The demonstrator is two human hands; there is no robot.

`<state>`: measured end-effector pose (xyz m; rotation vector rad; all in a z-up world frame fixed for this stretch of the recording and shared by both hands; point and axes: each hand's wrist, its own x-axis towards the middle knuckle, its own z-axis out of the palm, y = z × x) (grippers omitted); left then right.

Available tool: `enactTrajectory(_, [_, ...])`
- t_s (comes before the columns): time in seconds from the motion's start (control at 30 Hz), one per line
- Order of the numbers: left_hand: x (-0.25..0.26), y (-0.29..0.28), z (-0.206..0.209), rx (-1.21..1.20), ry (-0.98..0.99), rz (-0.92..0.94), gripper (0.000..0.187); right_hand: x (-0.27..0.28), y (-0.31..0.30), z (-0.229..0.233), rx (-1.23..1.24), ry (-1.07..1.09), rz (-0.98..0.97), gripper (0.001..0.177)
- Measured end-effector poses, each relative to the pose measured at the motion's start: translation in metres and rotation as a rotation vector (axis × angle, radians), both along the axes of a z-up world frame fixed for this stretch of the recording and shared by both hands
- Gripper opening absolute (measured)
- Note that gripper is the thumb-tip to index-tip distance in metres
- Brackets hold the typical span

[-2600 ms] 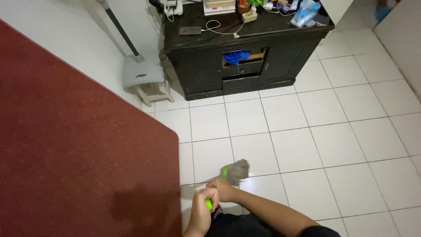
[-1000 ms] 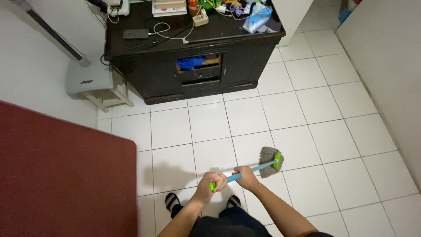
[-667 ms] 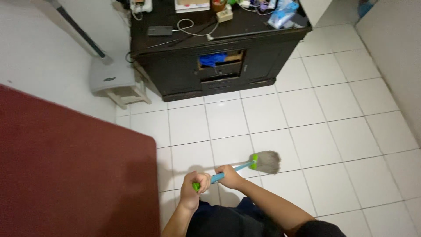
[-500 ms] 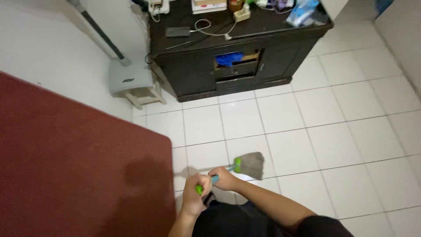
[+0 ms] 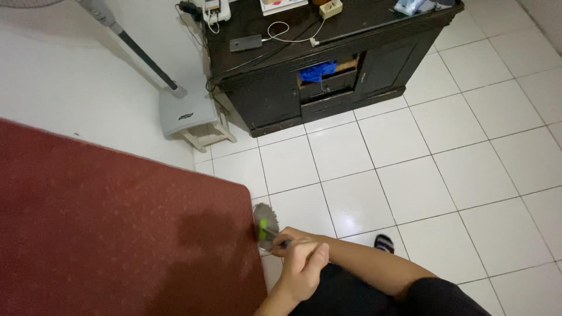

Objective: Sweeping the tiled floor with a handheld broom.

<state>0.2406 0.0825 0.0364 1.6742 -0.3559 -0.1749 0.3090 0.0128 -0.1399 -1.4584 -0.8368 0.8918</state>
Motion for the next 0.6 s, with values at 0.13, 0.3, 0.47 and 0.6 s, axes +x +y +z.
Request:
enactTrajectory(0.13, [0.012, -0.030, -0.026, -0.103, 0.131, 0.066, 0.029, 0.018, -0.044, -0.028, -0.092, -0.047, -0.038, 0.021])
enactTrajectory(0.3, [0.034, -0.110, -0.039, -0.196, -0.125, -0.134, 0.027, 0.031, -0.136, 0.014, -0.408, 0.079, -0.132, 0.030])
enactTrajectory(0.47, [0.043, -0.189, -0.063, -0.403, -0.108, -0.232, 0.016, 0.036, -0.246, -0.080, -0.278, -0.165, -0.185, 0.037])
enactTrajectory(0.6, [0.064, -0.235, -0.116, -0.532, -0.023, -0.292, 0.010, 0.051, -0.323, -0.099, -0.281, -0.275, -0.311, 0.023])
